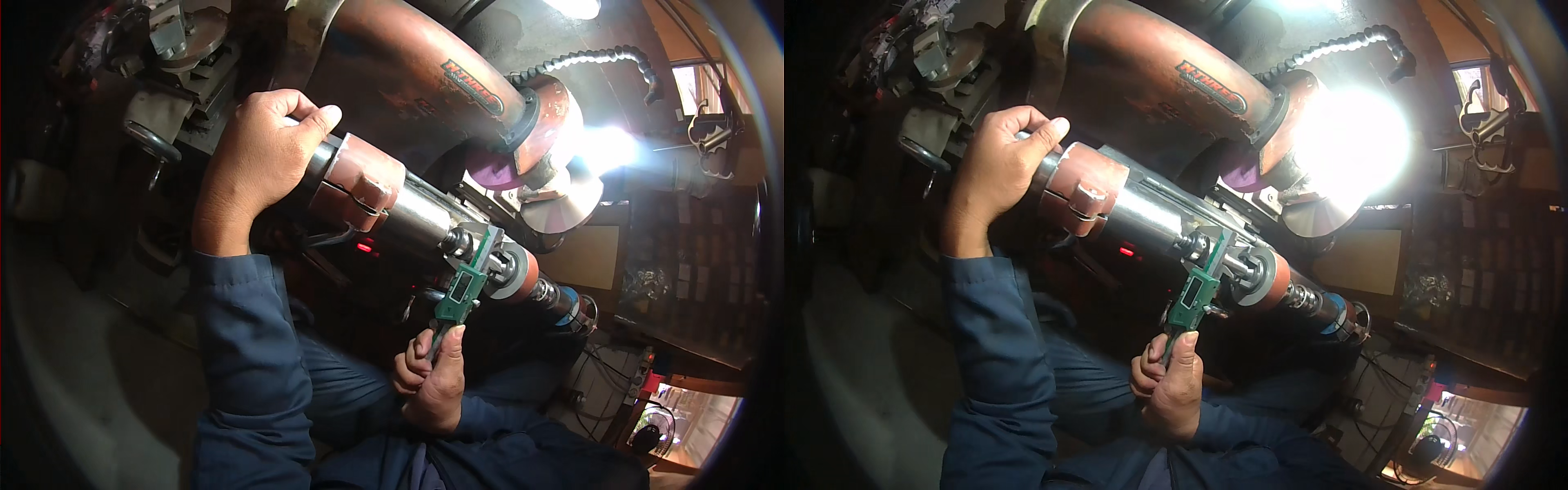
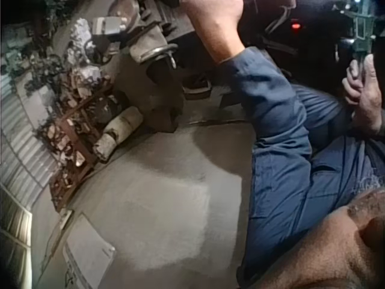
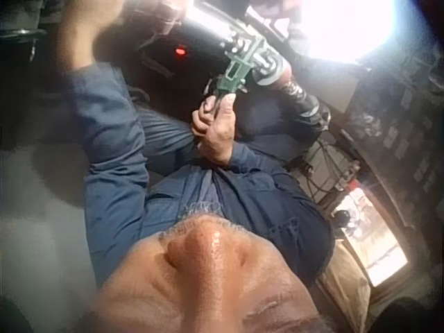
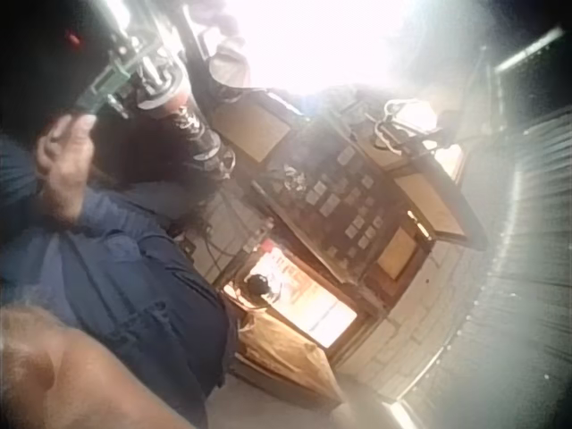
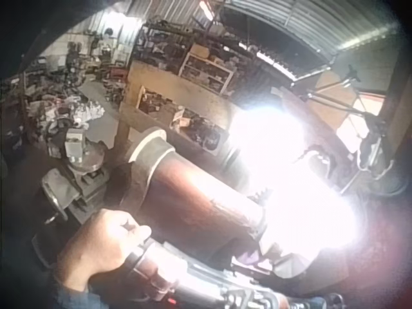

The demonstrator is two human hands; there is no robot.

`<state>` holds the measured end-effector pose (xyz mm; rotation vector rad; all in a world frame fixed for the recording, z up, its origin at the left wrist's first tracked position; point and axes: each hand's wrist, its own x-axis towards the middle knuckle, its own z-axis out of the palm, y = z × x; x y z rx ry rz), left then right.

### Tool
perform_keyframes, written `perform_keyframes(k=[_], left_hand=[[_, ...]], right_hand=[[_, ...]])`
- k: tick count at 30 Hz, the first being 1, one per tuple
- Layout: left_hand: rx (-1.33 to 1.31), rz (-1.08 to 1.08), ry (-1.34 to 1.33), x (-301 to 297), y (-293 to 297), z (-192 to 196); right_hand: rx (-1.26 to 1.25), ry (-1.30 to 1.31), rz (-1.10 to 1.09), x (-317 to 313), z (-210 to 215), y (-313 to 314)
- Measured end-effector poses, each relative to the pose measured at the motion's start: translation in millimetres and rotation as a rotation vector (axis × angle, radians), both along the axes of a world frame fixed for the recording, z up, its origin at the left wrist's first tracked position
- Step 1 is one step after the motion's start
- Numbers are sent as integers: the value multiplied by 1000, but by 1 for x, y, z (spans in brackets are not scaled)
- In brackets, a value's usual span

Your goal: The person works on a metal machinery part, using a handheld digital caliper to measure the diameter of a cylindrical component while it is mounted on a larger industrial lathe-like machine, turning dials on the machine by hand and looking at a pressure gauge.

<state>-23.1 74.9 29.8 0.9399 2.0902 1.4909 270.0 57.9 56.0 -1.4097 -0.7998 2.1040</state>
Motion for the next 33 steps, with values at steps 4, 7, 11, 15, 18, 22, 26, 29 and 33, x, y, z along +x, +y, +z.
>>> perform_keyframes(k=[4,7,11,15,18,22,26,29,33], left_hand=[[3,11,3,-1,0,-4],[-3,22,31,-1,1,-4],[-37,46,23,1,0,-2],[-45,53,2,0,-2,-2],[-68,69,25,1,-2,-3],[-75,71,52,1,-1,-3],[-45,54,49,1,0,-6],[-25,44,34,0,0,-3],[-15,32,38,-1,0,-5]], right_hand=[[6,-8,8,2,-3,0],[7,-14,3,1,-2,0],[6,-31,7,1,-4,-1],[18,-32,12,0,-3,-1],[18,-18,21,1,-5,-1],[31,-28,14,0,-4,-1],[12,-23,-3,-1,-6,-3],[18,13,-4,-3,-9,-3],[26,-13,10,0,-7,-2]])
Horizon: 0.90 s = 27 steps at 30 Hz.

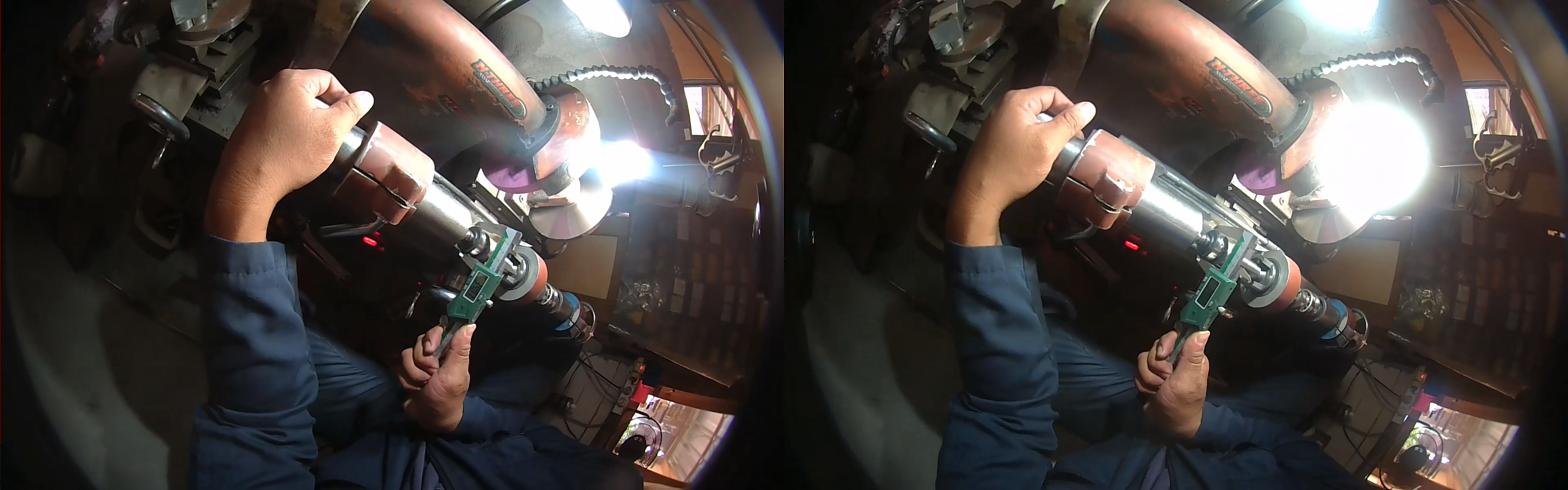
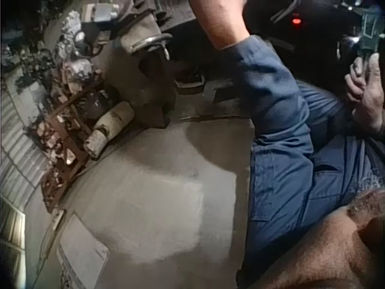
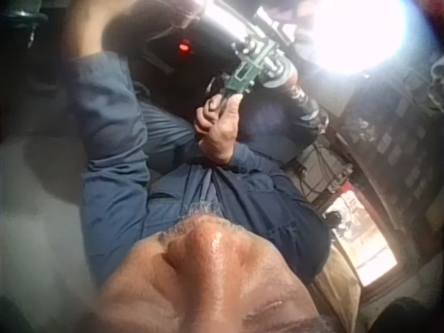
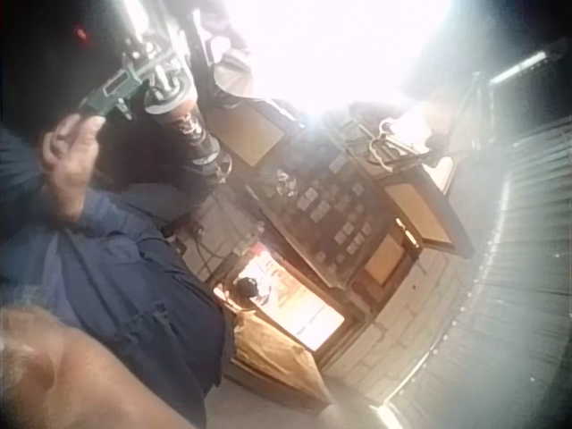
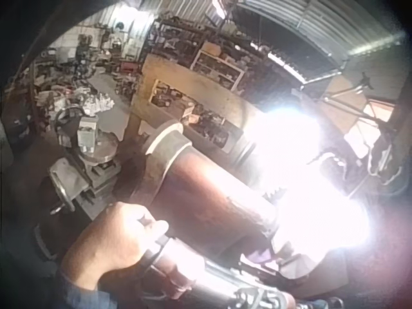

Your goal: The person works on a metal machinery part, using a handheld digital caliper to measure the diameter of a cylindrical component while it is mounted on a larger industrial lathe-like machine, turning dials on the machine by hand and looking at a pressure gauge.

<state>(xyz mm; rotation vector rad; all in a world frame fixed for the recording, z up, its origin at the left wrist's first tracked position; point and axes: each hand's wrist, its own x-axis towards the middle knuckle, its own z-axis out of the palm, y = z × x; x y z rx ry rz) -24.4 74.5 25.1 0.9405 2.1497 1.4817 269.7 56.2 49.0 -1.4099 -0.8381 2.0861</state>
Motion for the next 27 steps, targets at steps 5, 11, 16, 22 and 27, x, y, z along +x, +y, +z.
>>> perform_keyframes(k=[5,11,16,22,27], left_hand=[[6,-8,-7,2,2,0],[21,-25,-22,2,0,0],[36,-26,-21,-1,-5,3],[68,-104,-36,1,4,4],[36,-87,-32,-4,2,2]], right_hand=[[34,-28,6,-2,-2,-2],[59,-25,-7,-2,-1,-5],[-85,-40,-8,-2,20,-1],[-72,4,-14,-1,14,2],[-146,145,45,5,3,5]])
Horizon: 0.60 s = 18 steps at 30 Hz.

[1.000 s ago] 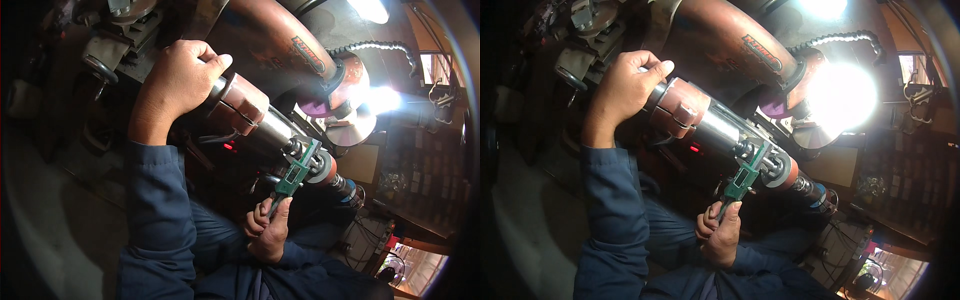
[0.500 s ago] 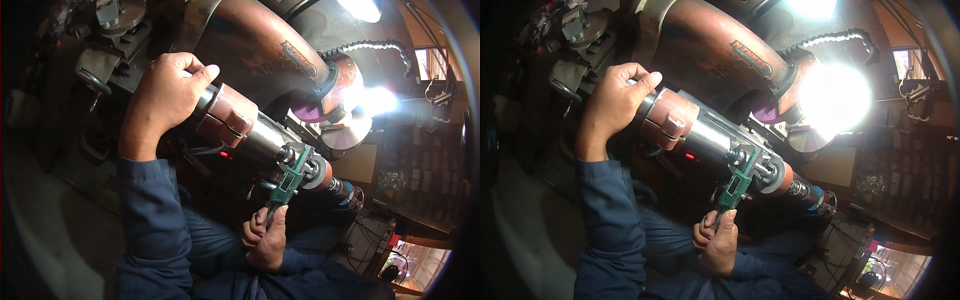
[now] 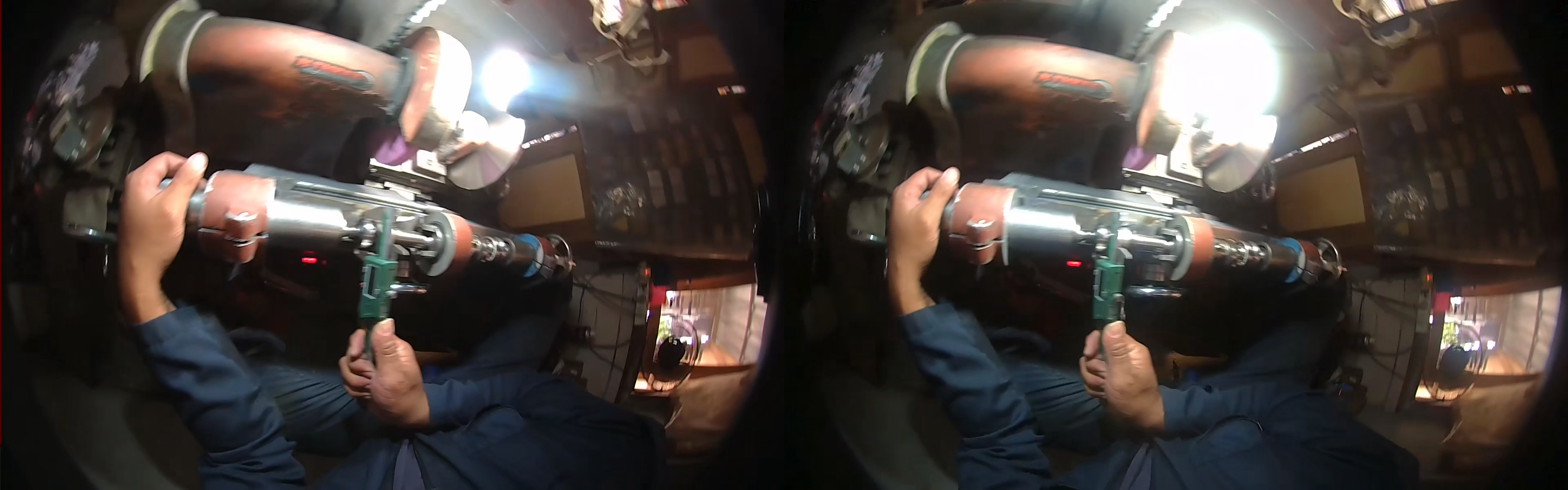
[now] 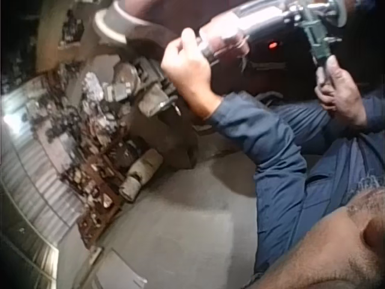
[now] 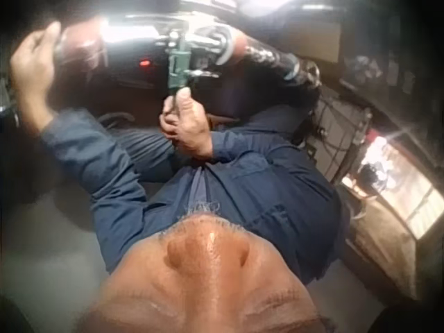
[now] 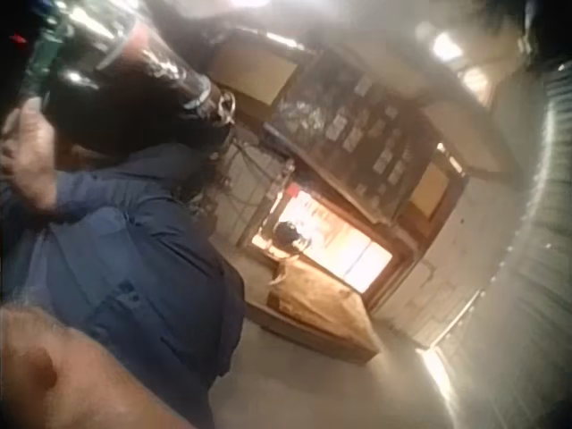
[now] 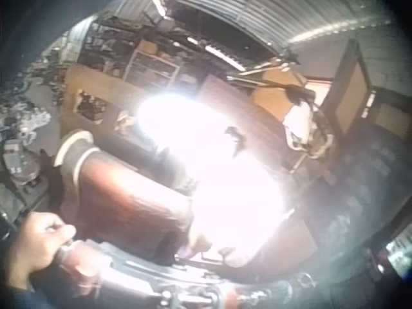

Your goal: The person works on a metal machinery part, using a handheld digital caliper to measure the diameter of a cylindrical component while it is mounted on a larger industrial lathe-like machine, turning dials on the machine by hand and looking at a pressure gauge.

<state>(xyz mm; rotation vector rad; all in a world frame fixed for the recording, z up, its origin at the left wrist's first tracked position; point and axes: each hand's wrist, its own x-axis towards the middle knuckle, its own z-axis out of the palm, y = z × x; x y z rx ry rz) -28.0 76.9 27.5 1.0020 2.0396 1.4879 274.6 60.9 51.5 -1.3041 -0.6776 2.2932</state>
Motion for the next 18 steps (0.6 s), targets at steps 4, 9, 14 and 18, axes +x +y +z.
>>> perform_keyframes(k=[4,9,14,18], left_hand=[[-8,-50,-108,-3,2,-9],[1,-96,-171,-4,6,-16],[-37,-44,-137,-9,-5,-8],[-25,-61,-135,-7,1,-13]], right_hand=[[9,177,-4,11,7,-2],[421,304,-49,45,34,1],[576,50,-64,119,53,38],[499,-164,-11,138,65,46]])
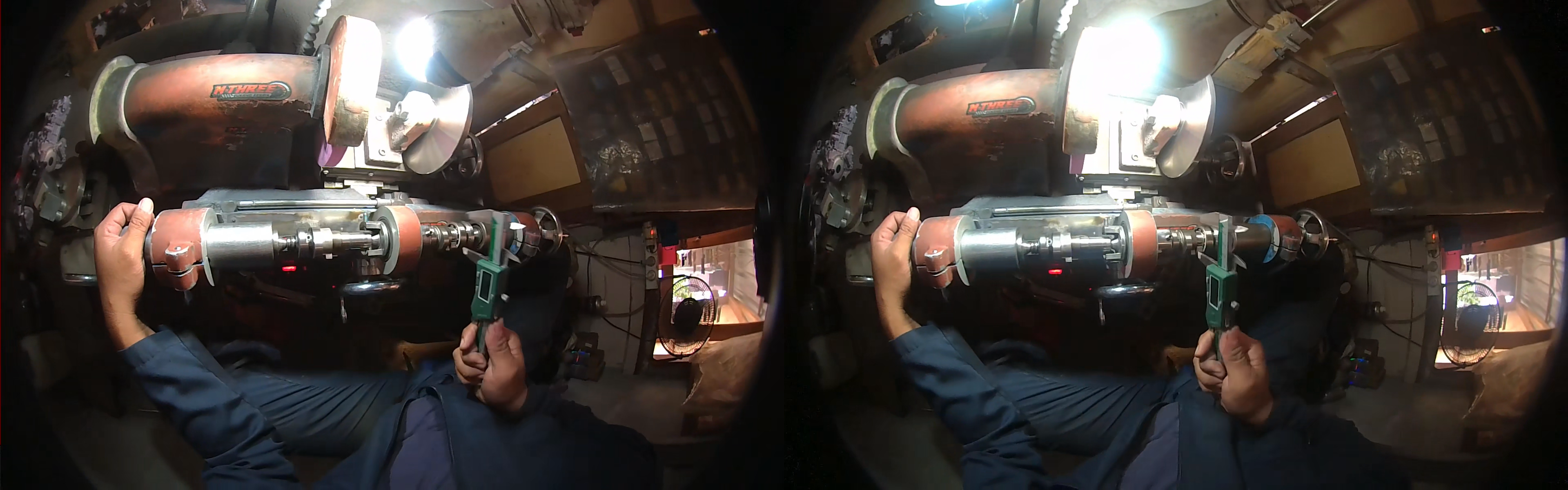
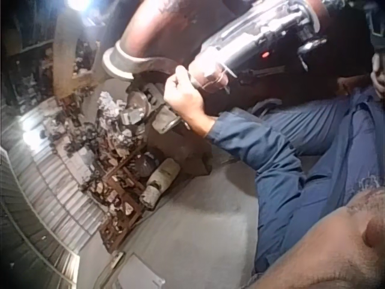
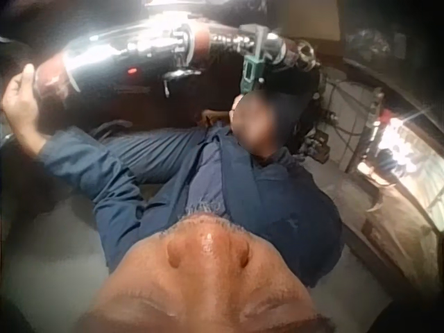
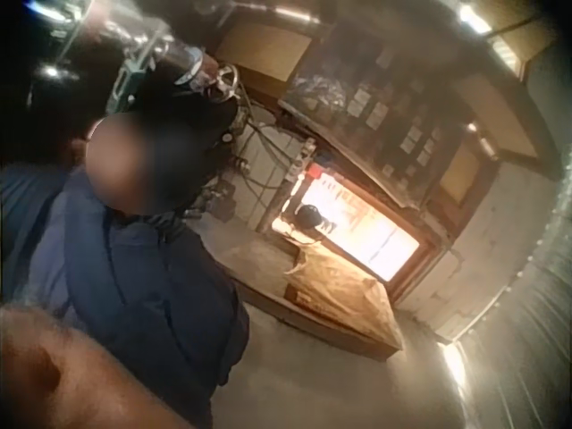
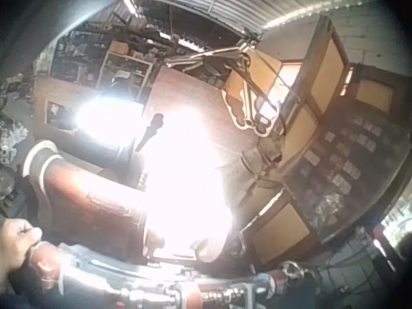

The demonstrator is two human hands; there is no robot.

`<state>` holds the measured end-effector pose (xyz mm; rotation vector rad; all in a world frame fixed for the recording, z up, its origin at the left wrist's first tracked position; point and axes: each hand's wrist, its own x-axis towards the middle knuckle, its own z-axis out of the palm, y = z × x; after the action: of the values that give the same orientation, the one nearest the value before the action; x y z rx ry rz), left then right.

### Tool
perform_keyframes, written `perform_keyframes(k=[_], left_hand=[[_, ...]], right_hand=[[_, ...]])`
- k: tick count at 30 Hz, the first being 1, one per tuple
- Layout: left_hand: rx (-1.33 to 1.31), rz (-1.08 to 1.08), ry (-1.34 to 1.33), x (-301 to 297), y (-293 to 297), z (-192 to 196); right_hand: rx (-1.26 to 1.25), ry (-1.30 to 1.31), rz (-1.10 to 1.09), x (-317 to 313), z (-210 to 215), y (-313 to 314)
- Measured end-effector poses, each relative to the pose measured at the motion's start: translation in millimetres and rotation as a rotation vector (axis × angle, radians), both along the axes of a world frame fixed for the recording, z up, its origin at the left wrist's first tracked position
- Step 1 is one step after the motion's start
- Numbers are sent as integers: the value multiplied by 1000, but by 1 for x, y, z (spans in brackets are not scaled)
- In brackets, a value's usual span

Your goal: The person works on a metal machinery part, using a handheld digital caliper to measure the diameter of a cylindrical component while it is mounted on a larger industrial lathe-like machine, turning dials on the machine by hand and looking at a pressure gauge.

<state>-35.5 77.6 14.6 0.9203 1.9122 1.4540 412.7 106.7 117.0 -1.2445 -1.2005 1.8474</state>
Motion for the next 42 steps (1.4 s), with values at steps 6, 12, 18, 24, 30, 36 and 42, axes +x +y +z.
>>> perform_keyframes(k=[6,12,18,24,30,36,42], left_hand=[[9,-2,-17,-4,1,-5],[-5,-2,-48,-3,2,-3],[-3,7,-60,-3,-1,-1],[-1,-1,-51,-2,1,-4],[18,12,-46,-4,0,-6],[3,-10,-79,-5,0,-4],[11,-15,-85,-6,-1,-4]], right_hand=[[-336,-5,-139,8,-14,8],[-317,-16,-123,5,-31,11],[-331,62,-117,6,-41,12],[-308,34,-139,5,-51,10],[-274,95,-107,8,-62,8],[-273,100,-110,8,-69,11],[-262,46,-131,5,-72,12]])
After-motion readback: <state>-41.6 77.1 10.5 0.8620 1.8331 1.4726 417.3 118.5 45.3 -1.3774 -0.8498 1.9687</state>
